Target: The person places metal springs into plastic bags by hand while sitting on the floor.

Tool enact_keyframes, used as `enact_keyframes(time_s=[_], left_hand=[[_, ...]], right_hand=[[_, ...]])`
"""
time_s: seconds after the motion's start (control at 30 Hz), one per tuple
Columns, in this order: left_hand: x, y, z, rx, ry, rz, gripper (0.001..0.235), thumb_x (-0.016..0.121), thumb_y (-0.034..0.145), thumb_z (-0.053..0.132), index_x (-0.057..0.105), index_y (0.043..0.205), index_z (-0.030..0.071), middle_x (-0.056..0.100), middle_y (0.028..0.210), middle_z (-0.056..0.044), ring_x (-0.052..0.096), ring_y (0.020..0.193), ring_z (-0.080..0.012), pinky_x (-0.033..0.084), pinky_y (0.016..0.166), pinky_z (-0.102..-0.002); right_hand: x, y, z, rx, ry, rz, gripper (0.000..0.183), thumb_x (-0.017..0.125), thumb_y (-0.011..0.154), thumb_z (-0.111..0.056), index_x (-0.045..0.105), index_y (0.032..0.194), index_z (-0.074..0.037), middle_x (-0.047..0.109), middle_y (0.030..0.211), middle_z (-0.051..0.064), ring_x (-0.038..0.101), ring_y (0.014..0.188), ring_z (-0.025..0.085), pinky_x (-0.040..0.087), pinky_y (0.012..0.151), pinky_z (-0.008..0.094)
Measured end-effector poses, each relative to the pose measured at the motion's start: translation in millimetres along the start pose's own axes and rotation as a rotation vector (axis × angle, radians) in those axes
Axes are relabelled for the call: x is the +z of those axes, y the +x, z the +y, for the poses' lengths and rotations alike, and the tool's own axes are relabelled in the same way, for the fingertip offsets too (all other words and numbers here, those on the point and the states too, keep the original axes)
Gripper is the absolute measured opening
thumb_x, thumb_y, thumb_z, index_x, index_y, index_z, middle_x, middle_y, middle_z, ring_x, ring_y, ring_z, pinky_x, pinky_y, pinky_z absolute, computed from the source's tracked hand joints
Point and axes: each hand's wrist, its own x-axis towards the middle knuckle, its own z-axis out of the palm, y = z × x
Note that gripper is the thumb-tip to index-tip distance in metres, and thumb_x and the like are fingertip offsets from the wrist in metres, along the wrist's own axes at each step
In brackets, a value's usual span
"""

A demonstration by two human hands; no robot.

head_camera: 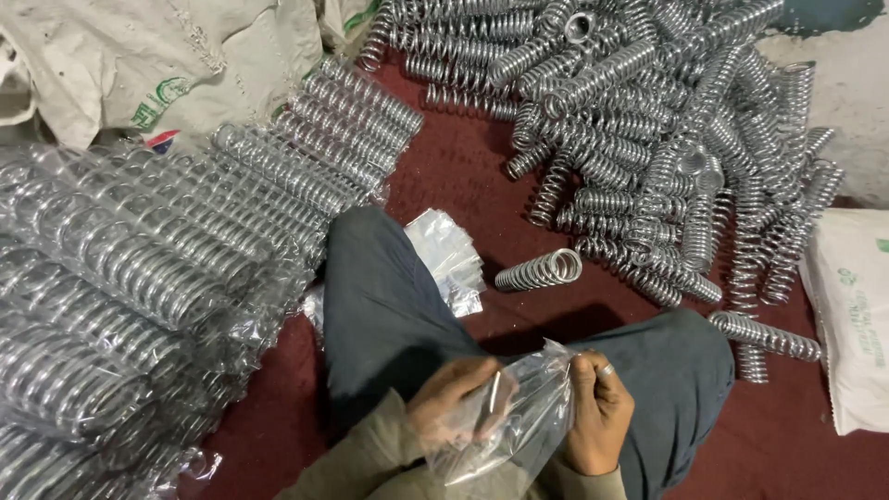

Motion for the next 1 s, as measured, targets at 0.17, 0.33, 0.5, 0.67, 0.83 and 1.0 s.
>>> enact_keyframes(time_s=[0.17, 0.33, 0.5, 0.67, 0.83, 1.0], left_hand=[[13.1, 47.4, -35.3, 0.222, 0.249, 0.254, 0.020, 0.073, 0.094, 0.009, 0.063, 0.110, 0.005, 0.061, 0.101, -0.005, 0.058, 0.083, -0.0080, 0.046, 0.068, -0.020], [-1.2, 48.1, -34.2, 0.188, 0.406, 0.288, 0.013, 0.061, 0.104, 0.022, 0.061, 0.101, 0.009, 0.060, 0.095, -0.001, 0.055, 0.086, -0.0095, 0.045, 0.082, -0.026], [-28.1, 53.2, -3.2, -0.169, 0.791, -0.111, 0.057, 0.037, 0.108, 0.049, 0.068, 0.101, 0.002, 0.070, 0.093, -0.011, 0.067, 0.077, -0.0190, 0.056, 0.077, -0.033], [-19.0, 98.8, 15.9, 0.189, 0.782, 0.310, 0.037, 0.049, 0.108, 0.034, 0.060, 0.083, 0.009, 0.063, 0.075, -0.002, 0.058, 0.071, -0.0115, 0.047, 0.073, -0.027], [-41.4, 143.4, 22.1, 0.362, 0.769, 0.236, 0.011, 0.059, 0.105, 0.016, 0.064, 0.102, 0.007, 0.052, 0.103, -0.004, 0.057, 0.082, -0.0125, 0.050, 0.081, -0.026], [-44.2, 179.3, 37.0, 0.443, 1.187, 0.410, 0.011, 0.062, 0.102, 0.011, 0.064, 0.095, 0.002, 0.068, 0.110, -0.016, 0.065, 0.110, -0.0319, 0.046, 0.100, -0.042]], right_hand=[[-10.2, -1.9, 10.4, 0.070, -0.006, -0.091, 0.016, 0.063, 0.102, -0.026, 0.061, 0.098, -0.010, 0.059, 0.084, 0.001, 0.054, 0.075, 0.011, 0.044, 0.069, 0.028], [-20.2, 7.4, 10.0, 0.072, 0.193, -0.141, 0.018, 0.064, 0.100, -0.029, 0.057, 0.093, -0.013, 0.056, 0.091, 0.000, 0.052, 0.087, 0.014, 0.042, 0.084, 0.029], [-26.1, 12.3, 35.9, 0.502, 0.627, -0.372, 0.023, 0.070, 0.096, -0.016, 0.055, 0.081, -0.009, 0.035, 0.067, -0.002, 0.032, 0.060, 0.012, 0.027, 0.060, 0.032], [-8.6, 45.8, 44.5, 0.440, 0.573, -0.336, 0.012, 0.069, 0.095, -0.011, 0.066, 0.089, -0.001, 0.063, 0.076, 0.011, 0.059, 0.072, 0.020, 0.047, 0.071, 0.033], [-6.7, 118.1, 53.5, 0.050, 0.187, -0.320, 0.011, 0.063, 0.095, -0.002, 0.068, 0.089, -0.009, 0.063, 0.093, 0.002, 0.060, 0.079, 0.014, 0.055, 0.068, 0.027], [15.3, 183.2, 92.0, -0.148, -0.030, -0.260, 0.006, 0.067, 0.094, -0.001, 0.070, 0.090, -0.002, 0.066, 0.087, 0.015, 0.067, 0.084, 0.029, 0.054, 0.078, 0.043]])
